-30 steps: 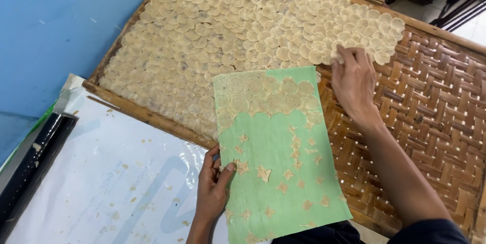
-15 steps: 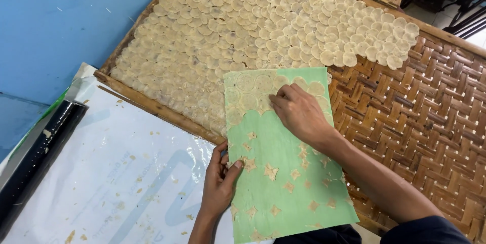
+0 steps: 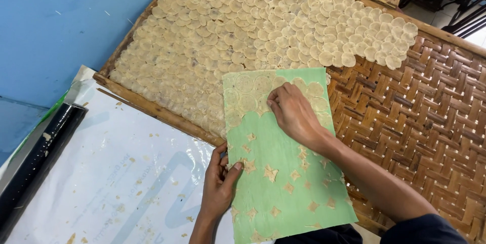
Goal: Peel small food discs from a stencil and place them on a drying tray.
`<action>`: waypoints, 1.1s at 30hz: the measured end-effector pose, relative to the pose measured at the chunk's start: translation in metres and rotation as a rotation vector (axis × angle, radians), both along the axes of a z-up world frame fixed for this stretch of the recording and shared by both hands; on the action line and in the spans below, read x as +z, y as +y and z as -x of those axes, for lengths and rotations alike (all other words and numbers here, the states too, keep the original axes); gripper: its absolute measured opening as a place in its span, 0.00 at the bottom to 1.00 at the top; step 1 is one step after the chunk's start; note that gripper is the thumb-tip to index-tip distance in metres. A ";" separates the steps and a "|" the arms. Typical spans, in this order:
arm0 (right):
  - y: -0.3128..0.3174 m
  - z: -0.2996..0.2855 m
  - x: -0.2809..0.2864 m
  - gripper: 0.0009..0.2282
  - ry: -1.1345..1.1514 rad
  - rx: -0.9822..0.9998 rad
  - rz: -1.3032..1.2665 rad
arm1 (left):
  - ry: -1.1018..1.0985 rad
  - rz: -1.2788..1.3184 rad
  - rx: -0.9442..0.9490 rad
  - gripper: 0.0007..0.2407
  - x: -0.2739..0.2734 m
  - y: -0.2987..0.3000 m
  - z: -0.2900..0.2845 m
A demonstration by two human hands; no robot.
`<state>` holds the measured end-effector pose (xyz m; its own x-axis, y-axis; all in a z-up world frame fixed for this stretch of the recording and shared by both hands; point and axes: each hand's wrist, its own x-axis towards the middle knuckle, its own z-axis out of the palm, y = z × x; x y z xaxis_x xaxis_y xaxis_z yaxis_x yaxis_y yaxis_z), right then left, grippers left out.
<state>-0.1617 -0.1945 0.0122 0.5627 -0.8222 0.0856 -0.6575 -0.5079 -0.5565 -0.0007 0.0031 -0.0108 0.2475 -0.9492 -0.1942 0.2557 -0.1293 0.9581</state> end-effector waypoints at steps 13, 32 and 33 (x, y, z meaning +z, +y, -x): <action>0.018 0.005 0.015 0.06 -0.188 0.060 0.129 | -0.011 0.004 -0.006 0.23 0.001 -0.001 0.000; -0.061 0.129 -0.059 0.04 -0.199 -0.443 0.057 | -0.004 0.010 0.009 0.22 -0.003 0.000 0.000; -0.076 0.142 -0.077 0.03 -0.172 -0.449 0.178 | -0.010 0.019 0.017 0.22 -0.005 0.000 -0.001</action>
<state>-0.3042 -0.2700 -0.0647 0.1229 -0.9438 0.3068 -0.7388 -0.2934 -0.6067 0.0002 0.0035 -0.0158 0.2657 -0.9484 -0.1731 0.2479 -0.1063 0.9629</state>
